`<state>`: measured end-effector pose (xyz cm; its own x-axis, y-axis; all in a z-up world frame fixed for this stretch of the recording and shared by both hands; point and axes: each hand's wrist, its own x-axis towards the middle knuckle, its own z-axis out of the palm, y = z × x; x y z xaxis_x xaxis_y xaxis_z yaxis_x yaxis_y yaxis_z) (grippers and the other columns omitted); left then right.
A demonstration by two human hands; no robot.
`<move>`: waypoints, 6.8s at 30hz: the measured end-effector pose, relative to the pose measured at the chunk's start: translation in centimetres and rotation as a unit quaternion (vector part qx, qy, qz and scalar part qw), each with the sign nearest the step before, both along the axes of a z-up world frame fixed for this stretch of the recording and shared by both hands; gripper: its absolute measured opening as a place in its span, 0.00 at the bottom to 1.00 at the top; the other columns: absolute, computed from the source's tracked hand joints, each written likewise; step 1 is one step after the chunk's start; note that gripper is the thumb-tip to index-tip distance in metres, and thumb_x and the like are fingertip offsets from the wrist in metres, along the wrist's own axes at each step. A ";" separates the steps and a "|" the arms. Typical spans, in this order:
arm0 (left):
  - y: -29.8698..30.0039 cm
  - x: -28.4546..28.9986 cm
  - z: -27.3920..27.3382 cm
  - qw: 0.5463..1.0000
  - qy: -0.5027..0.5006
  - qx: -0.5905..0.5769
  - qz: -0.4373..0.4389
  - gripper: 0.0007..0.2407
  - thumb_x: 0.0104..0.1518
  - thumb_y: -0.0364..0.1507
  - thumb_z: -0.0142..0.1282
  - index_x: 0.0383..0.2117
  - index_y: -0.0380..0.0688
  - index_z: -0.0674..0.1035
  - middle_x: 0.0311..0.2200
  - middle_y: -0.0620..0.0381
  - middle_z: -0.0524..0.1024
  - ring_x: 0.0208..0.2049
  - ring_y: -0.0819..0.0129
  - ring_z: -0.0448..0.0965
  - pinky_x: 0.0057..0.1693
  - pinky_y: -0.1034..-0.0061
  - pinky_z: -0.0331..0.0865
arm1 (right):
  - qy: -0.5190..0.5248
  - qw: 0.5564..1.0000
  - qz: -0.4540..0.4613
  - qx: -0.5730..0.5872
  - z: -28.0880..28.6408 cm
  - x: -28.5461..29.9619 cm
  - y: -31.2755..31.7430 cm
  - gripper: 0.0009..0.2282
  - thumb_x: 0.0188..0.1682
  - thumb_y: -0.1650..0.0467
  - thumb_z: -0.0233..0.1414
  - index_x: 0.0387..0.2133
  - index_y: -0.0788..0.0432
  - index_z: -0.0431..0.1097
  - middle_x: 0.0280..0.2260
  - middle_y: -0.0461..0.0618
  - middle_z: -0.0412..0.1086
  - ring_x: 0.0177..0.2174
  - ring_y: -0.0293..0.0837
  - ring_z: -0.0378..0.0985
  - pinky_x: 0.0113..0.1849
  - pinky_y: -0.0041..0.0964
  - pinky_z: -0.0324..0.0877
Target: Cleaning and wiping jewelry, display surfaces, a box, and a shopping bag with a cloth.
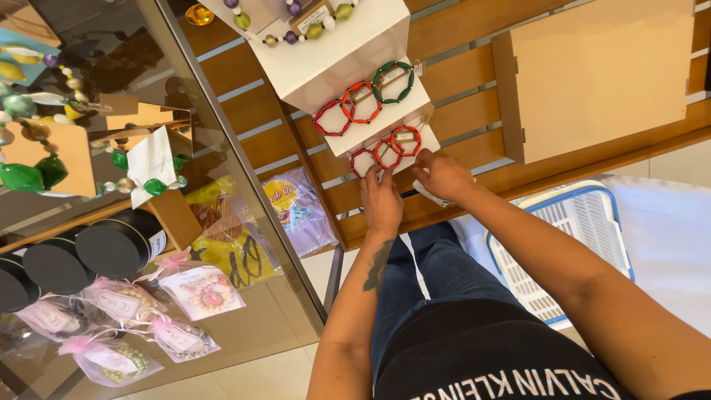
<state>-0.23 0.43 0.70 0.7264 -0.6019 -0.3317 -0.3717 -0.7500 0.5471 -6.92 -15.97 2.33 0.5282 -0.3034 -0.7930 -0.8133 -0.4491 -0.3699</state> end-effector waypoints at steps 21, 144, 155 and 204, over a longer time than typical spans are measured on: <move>1.6 0.0 0.5 0.998 0.018 0.038 -0.040 0.22 0.54 0.19 0.56 0.58 0.45 0.74 0.56 0.49 0.63 0.56 0.48 0.66 0.54 0.61 0.68 | -0.181 0.981 0.033 -0.060 -2.1 -4.0 5.3 0.20 0.45 0.74 0.53 0.53 0.48 0.72 0.45 0.58 0.69 0.45 0.64 0.76 0.48 0.54 0.74; 11.6 -6.5 -1.8 0.974 0.100 0.187 -0.075 0.26 0.66 0.26 0.44 0.71 0.43 0.53 0.73 0.44 0.45 0.74 0.46 0.39 0.74 0.51 0.41 | -0.106 0.940 0.325 -0.027 -8.7 -8.3 14.1 0.27 0.59 0.61 0.38 0.72 0.44 0.41 0.73 0.55 0.36 0.69 0.64 0.36 0.63 0.65 0.45; 10.0 -7.6 -4.3 0.962 0.152 0.191 -0.121 0.25 0.70 0.37 0.31 0.72 0.40 0.51 0.74 0.41 0.41 0.74 0.41 0.35 0.73 0.47 0.40 | -0.107 0.941 0.316 -0.056 -10.2 -11.3 12.9 0.25 0.60 0.54 0.28 0.69 0.44 0.50 0.73 0.43 0.39 0.70 0.53 0.38 0.64 0.63 0.41; -4.9 -13.8 -6.8 0.993 -0.026 -0.049 -0.100 0.20 0.51 0.14 0.56 0.53 0.40 0.75 0.54 0.52 0.63 0.61 0.54 0.63 0.64 0.68 0.69 | -0.323 0.890 0.139 -0.291 -12.9 -16.2 -1.6 0.09 0.52 0.69 0.47 0.43 0.50 0.72 0.48 0.46 0.70 0.46 0.53 0.76 0.47 0.42 0.74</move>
